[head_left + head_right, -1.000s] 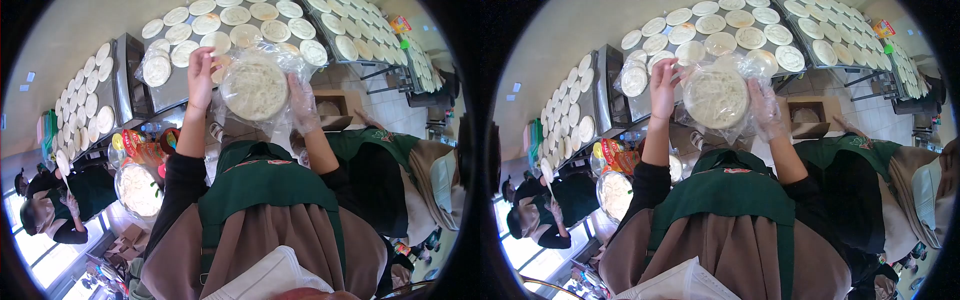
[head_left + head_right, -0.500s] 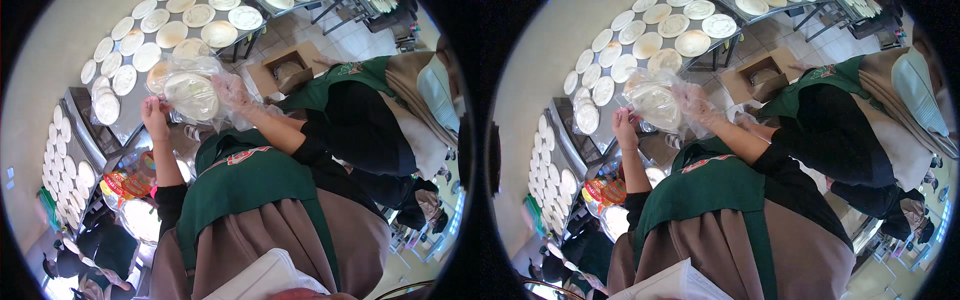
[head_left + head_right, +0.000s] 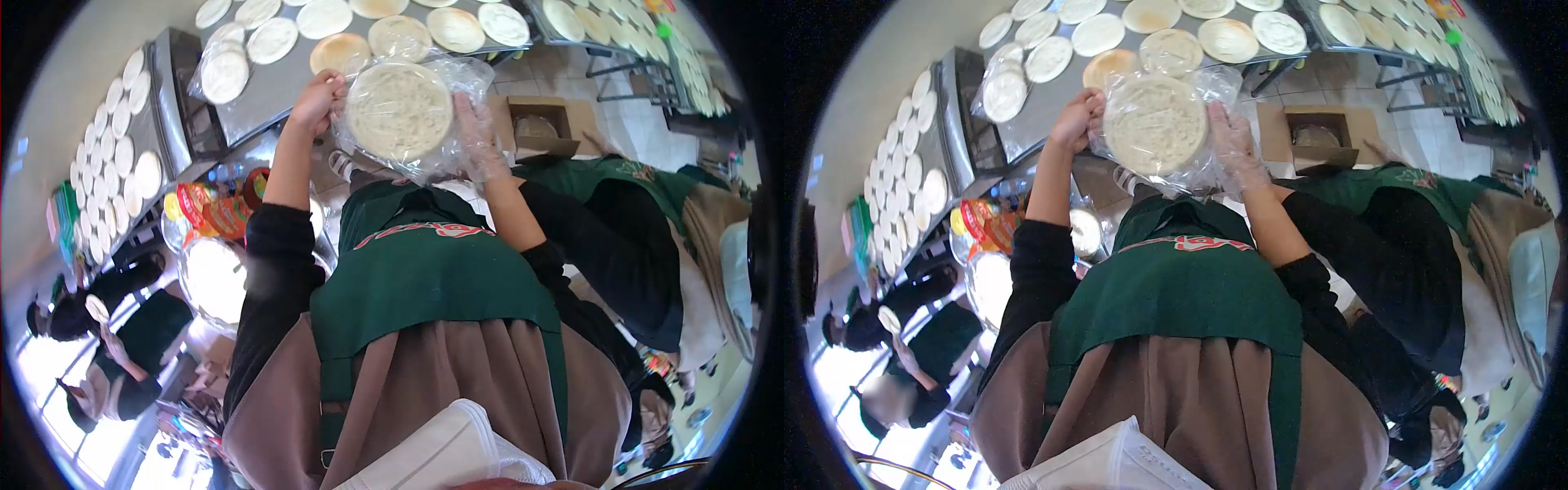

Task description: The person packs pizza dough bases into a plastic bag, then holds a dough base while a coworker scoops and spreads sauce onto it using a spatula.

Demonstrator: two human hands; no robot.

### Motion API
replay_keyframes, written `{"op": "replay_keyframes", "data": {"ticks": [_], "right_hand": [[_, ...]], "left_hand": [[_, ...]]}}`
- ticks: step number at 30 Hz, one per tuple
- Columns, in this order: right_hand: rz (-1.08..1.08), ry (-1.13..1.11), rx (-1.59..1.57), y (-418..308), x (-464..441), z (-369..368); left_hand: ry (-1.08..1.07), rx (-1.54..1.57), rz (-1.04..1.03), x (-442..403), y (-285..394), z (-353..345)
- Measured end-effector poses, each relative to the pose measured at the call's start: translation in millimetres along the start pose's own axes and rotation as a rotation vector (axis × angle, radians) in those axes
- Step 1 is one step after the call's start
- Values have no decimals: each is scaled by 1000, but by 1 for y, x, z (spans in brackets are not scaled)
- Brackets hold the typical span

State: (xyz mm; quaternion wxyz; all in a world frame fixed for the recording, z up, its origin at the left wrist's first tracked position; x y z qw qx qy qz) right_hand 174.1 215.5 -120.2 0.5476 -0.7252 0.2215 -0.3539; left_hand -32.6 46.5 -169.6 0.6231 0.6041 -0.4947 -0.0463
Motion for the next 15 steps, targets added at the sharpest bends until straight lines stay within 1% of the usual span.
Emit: {"op": "replay_keyframes", "data": {"ticks": [1,2,3,5,6,8,10,11,12,13,14,15], "right_hand": [[-43,28,-81,1,2,-1],[42,-13,-45,7,-6,1],[27,-32,-35,10,-10,1],[41,-42,191,17,-14,0],[30,28,337,24,-20,7],[46,20,141,-15,6,-25],[53,-93,333,-12,-3,-24],[38,-122,335,-7,-2,-29],[15,-93,248,-17,6,-34],[-7,-57,163,-20,10,-36],[-15,-74,183,-11,2,-30],[-11,-85,183,-7,2,-31]], "left_hand": [[-9,-151,-6,3,2,1],[-20,-302,-7,6,3,1],[-1,-285,2,7,1,4],[116,-546,-151,10,7,15],[151,-525,-126,13,2,24],[184,4,-217,34,-8,51],[274,-12,-161,69,-42,83],[314,-46,-141,82,-51,98],[285,-84,-117,92,-82,116],[382,-182,19,111,-114,131],[366,-270,101,130,-138,135],[390,-347,190,142,-179,145]]}}
Point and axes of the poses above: each hand's wrist, its own x-axis away from the middle knuckle, its own z-axis out of the back of the hand, y = z × x, the point moved 8 cm from there along -x, towards the middle knuckle, and after that the axes turned 9 degrees about -x, right-handed, at the moved point
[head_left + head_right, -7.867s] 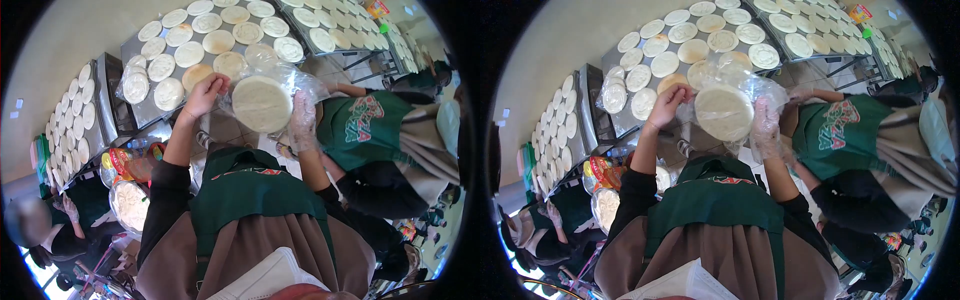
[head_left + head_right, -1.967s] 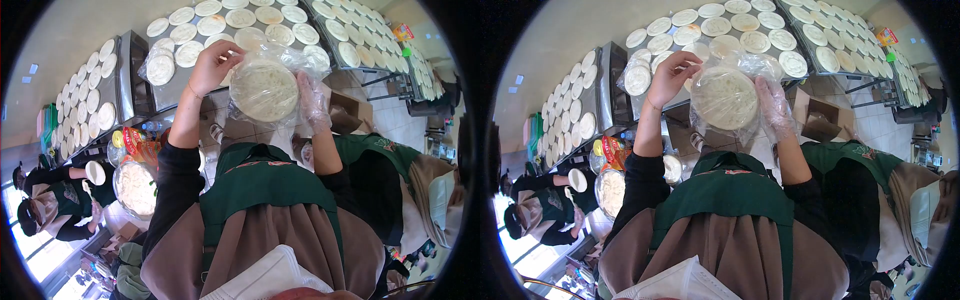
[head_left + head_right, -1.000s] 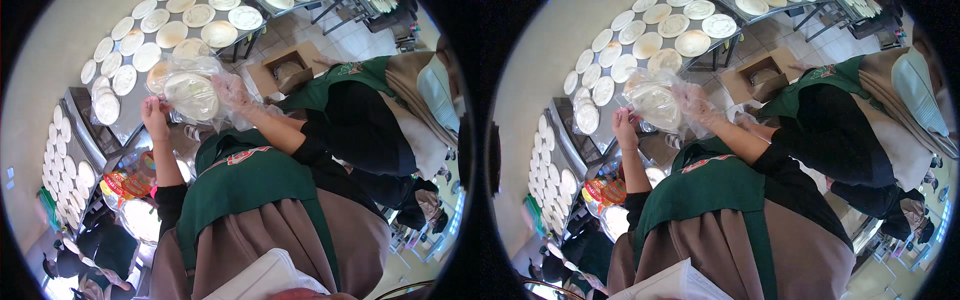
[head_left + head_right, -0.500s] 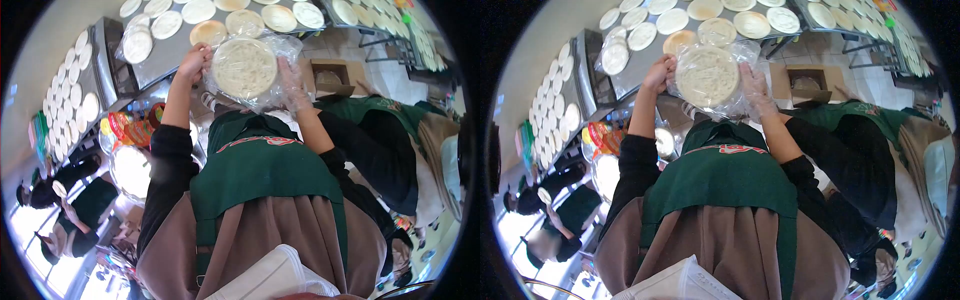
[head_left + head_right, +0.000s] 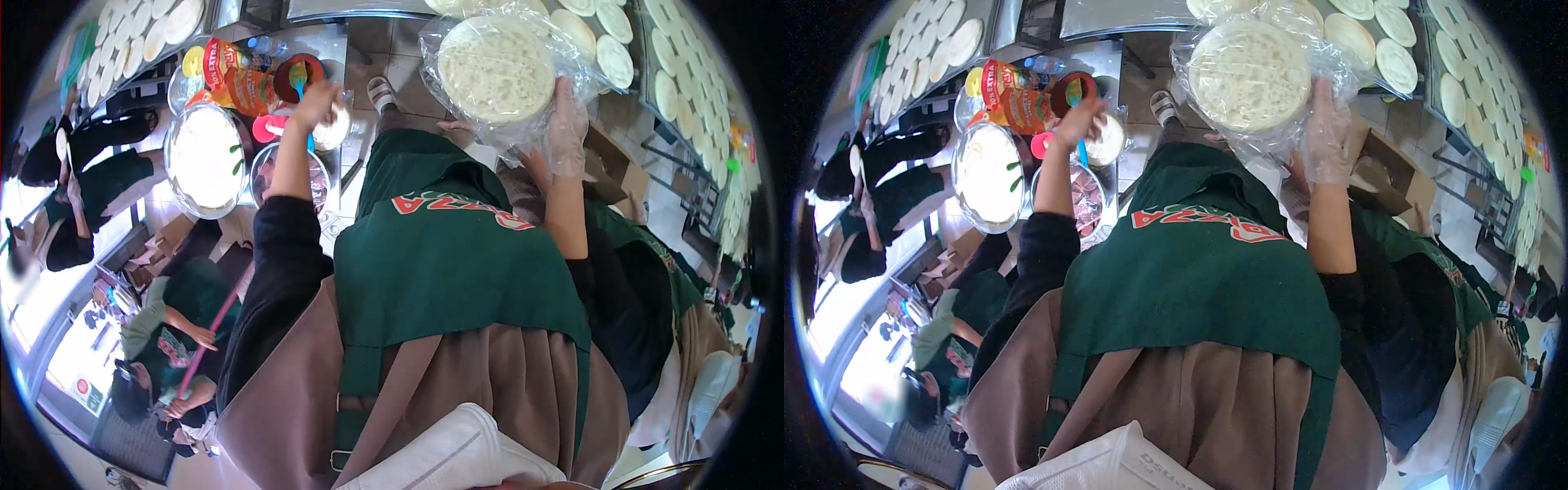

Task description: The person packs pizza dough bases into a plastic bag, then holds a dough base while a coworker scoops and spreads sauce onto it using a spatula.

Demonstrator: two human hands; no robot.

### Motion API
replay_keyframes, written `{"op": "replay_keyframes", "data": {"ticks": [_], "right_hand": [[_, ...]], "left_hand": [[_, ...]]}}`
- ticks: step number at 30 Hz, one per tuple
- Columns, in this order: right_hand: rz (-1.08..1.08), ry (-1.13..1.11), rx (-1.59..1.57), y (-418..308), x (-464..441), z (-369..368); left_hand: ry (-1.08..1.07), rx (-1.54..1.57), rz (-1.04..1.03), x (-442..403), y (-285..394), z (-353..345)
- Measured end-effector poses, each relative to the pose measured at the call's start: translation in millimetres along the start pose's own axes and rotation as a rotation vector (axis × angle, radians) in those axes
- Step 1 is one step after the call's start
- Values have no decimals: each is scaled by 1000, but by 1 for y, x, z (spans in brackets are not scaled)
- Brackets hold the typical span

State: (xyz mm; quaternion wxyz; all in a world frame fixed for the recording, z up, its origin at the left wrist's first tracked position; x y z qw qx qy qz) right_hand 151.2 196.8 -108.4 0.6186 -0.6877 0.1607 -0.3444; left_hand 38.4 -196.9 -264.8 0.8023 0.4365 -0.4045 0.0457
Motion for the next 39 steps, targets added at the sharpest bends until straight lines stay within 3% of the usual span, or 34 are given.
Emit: {"op": "replay_keyframes", "data": {"ticks": [2,4,6,7,8,9,11,12,13,14,15,17,18,20,22,23,24,26,27,29,31,32,34,35,39], "right_hand": [[-65,-33,-185,9,-1,-3],[-91,-56,-220,11,4,-8],[-124,-26,-229,-10,28,-21],[-116,24,-212,-31,42,-25],[-23,-128,14,-18,24,-11],[-93,-46,-36,-33,39,-14],[46,-46,59,-30,35,-1],[-1,-94,11,-32,37,-2],[-27,-108,-26,-37,43,-2],[-53,-121,-62,-43,49,-1],[-71,-118,-126,-41,51,1],[-116,-135,-295,-31,49,6],[-73,-120,-306,-37,46,12],[-126,-91,-264,-31,50,22],[-37,-89,-352,-18,43,28],[33,-103,-426,-16,39,30],[55,-83,-431,-14,36,36],[36,-81,-323,-9,36,44],[59,-46,-327,-12,39,48],[39,-4,-443,-13,44,48],[78,-15,-500,-20,50,53],[99,-55,-541,-25,53,51],[223,10,-522,-47,60,60],[336,36,-469,-59,63,66],[352,115,-273,-31,49,77]], "left_hand": [[-114,-126,54,2,-67,-22],[-121,33,265,12,-115,-47],[-54,-13,352,14,-136,-62],[-31,-75,369,10,-145,-67],[-1,-59,367,3,-152,-73],[-12,-101,307,-4,-154,-76],[-52,89,300,-13,-151,-84],[-29,134,286,-14,-143,-81],[55,85,273,-6,-127,-75],[19,-137,264,-36,-159,-72],[-111,-200,479,-70,-216,-86],[-276,-145,420,-52,-146,-87],[-272,66,446,-63,-122,-88],[-133,-72,117,-103,-43,-66],[-139,-87,64,-125,32,-49],[-31,-89,-63,-107,89,-40],[-134,-5,36,-127,102,-35],[2,240,188,-182,85,-11],[-25,220,164,-182,95,-22],[-193,44,61,-160,130,-49],[-216,133,-181,-76,202,-90],[-235,98,-195,-54,217,-107],[-243,367,-443,-17,248,-127],[-265,340,-442,-3,253,-141],[-201,268,-580,20,268,-175]]}}
Point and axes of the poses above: each hand's wrist, its own x-axis away from the middle knuckle, its own z-axis out of the back of the hand, y = z × x, the point moved 8 cm from there along -x, towards the middle knuckle, and after that the axes turned 9 degrees about -x, right-handed, at the moved point
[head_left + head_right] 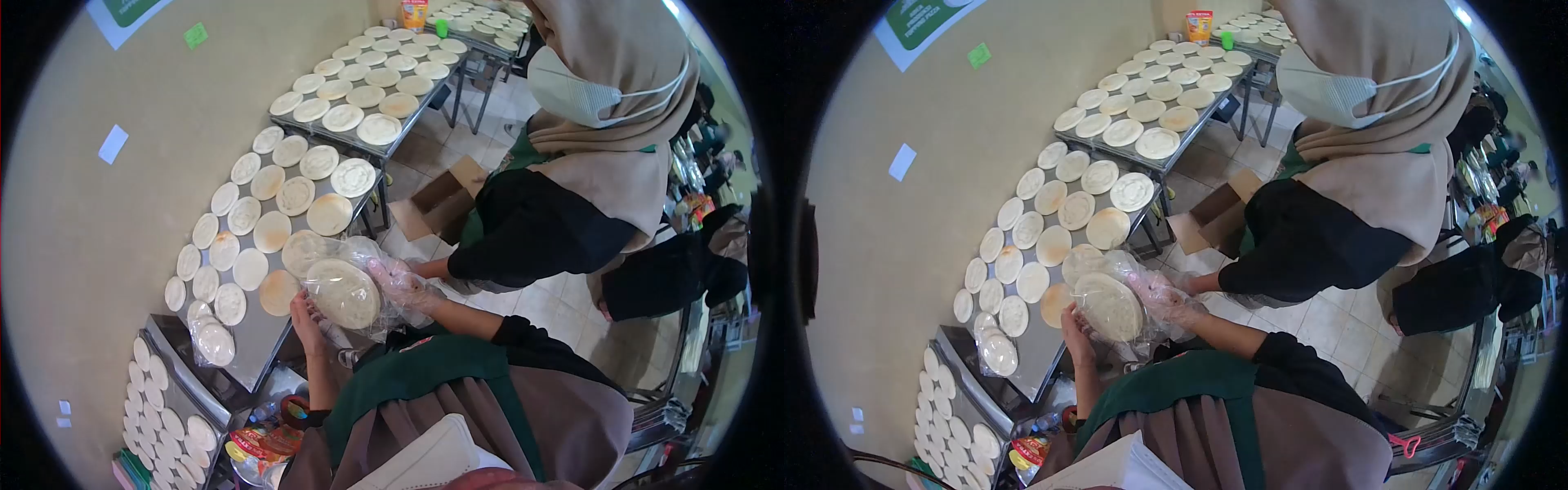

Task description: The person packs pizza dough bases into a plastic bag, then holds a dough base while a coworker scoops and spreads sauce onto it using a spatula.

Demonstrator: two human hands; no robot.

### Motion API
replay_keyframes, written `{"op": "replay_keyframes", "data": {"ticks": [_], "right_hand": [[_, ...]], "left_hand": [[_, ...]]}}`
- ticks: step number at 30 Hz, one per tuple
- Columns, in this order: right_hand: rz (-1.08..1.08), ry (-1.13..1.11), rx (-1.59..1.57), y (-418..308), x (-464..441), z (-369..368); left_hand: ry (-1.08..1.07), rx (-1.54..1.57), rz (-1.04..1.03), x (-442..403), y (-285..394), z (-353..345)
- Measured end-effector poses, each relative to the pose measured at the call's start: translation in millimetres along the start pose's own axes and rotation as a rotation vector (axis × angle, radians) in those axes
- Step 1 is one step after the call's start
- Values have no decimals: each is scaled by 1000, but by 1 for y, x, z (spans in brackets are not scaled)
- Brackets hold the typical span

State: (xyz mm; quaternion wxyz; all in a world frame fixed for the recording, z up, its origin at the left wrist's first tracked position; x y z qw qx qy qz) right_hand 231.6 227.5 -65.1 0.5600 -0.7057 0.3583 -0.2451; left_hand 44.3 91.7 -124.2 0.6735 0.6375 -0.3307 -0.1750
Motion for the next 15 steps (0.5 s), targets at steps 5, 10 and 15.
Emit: {"op": "replay_keyframes", "data": {"ticks": [5,10,15], "right_hand": [[62,157,8,4,6,14],[44,208,271,23,9,30],[-4,228,150,9,9,27]], "left_hand": [[48,101,52,-7,-17,-16],[-94,45,63,-12,-27,-20],[-55,44,3,-21,-38,-15]]}}
Point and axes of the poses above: each hand's wrist, its own x-axis away from the middle knuckle, its own z-axis out of the back of the hand, y = z × x, the point moved 8 cm from there along -x, towards the middle knuckle, and after that the axes turned 9 degrees about -x, right-handed, at the moved point
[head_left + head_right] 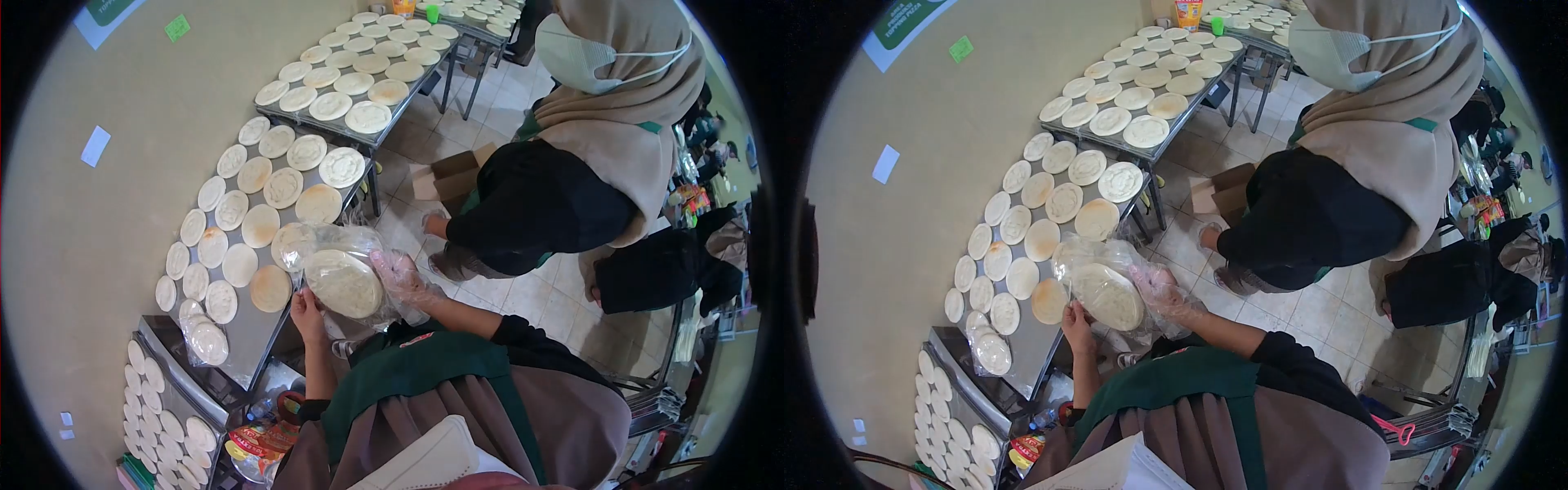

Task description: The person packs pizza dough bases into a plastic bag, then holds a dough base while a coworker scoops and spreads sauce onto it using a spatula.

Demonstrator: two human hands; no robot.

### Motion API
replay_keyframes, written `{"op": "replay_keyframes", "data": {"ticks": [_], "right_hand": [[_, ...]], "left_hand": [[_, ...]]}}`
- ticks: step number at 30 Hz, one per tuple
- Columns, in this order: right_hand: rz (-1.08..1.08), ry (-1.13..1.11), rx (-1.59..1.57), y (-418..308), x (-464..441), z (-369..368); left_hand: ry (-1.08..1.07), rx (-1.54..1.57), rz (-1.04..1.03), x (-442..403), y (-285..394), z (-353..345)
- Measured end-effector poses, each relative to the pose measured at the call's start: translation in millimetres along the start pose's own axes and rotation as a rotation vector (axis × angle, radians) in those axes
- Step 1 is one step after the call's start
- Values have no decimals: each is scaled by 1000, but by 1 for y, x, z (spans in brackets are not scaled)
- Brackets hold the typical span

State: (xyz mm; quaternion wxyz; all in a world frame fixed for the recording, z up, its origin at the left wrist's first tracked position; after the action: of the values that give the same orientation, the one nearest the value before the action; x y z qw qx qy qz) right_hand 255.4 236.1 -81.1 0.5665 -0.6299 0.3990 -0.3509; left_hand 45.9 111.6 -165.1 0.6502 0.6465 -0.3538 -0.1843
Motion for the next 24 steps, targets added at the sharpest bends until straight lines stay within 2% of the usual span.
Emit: {"op": "replay_keyframes", "data": {"ticks": [2,3,5,6,8,11,12,14,15,16,17,18,20,21,22,23,24], "right_hand": [[-57,-8,-160,-24,1,-1],[-64,-6,-160,-30,2,-1],[-18,-43,-236,-42,1,-1],[-22,-44,-236,-39,0,1],[21,-74,-174,-36,-3,3],[-45,-35,-132,-36,-2,4],[-56,-39,-133,-41,-3,5],[-21,-31,-91,-70,-7,12],[-199,-77,128,-91,-6,13],[-210,-84,130,-75,-11,13],[-78,-90,-1,-59,-17,12],[54,-96,-134,-55,-20,12],[1,-123,-118,-63,-18,5],[-42,-137,-103,-66,-17,2],[-47,-140,-104,-67,-18,0],[-23,-166,-112,-69,-18,-3],[-1,-191,-120,-71,-18,-5]], "left_hand": [[20,-324,-236,-5,20,5],[20,-325,-229,-5,26,6],[90,-836,-493,5,66,-3],[90,-837,-489,2,65,1],[-75,-870,-568,-4,65,-1],[-51,-954,-616,-20,63,14],[-50,-958,-604,-23,65,19],[318,-711,-367,-30,76,62],[320,-716,-356,-24,90,57],[145,-650,-345,-15,106,36],[-26,-578,-333,-7,112,14],[-16,-578,-322,-3,113,4],[-253,-473,-273,3,105,-30],[-247,-474,-268,2,100,-33],[-275,-343,-206,-1,88,-35],[-303,-211,-144,-4,77,-37],[-300,-212,-137,-6,71,-35]]}}
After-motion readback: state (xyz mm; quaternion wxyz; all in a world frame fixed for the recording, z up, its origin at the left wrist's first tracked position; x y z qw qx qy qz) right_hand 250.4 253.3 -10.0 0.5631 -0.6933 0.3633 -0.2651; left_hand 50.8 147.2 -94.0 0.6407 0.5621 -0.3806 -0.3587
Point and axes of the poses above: each hand's wrist, its own x-axis away from the middle knuckle, its own z-axis out of the back of the hand, y = z × x, the point moved 8 cm from there along -x, towards the middle knuckle, and after that the axes turned 9 degrees about -x, right-handed, at the moved point
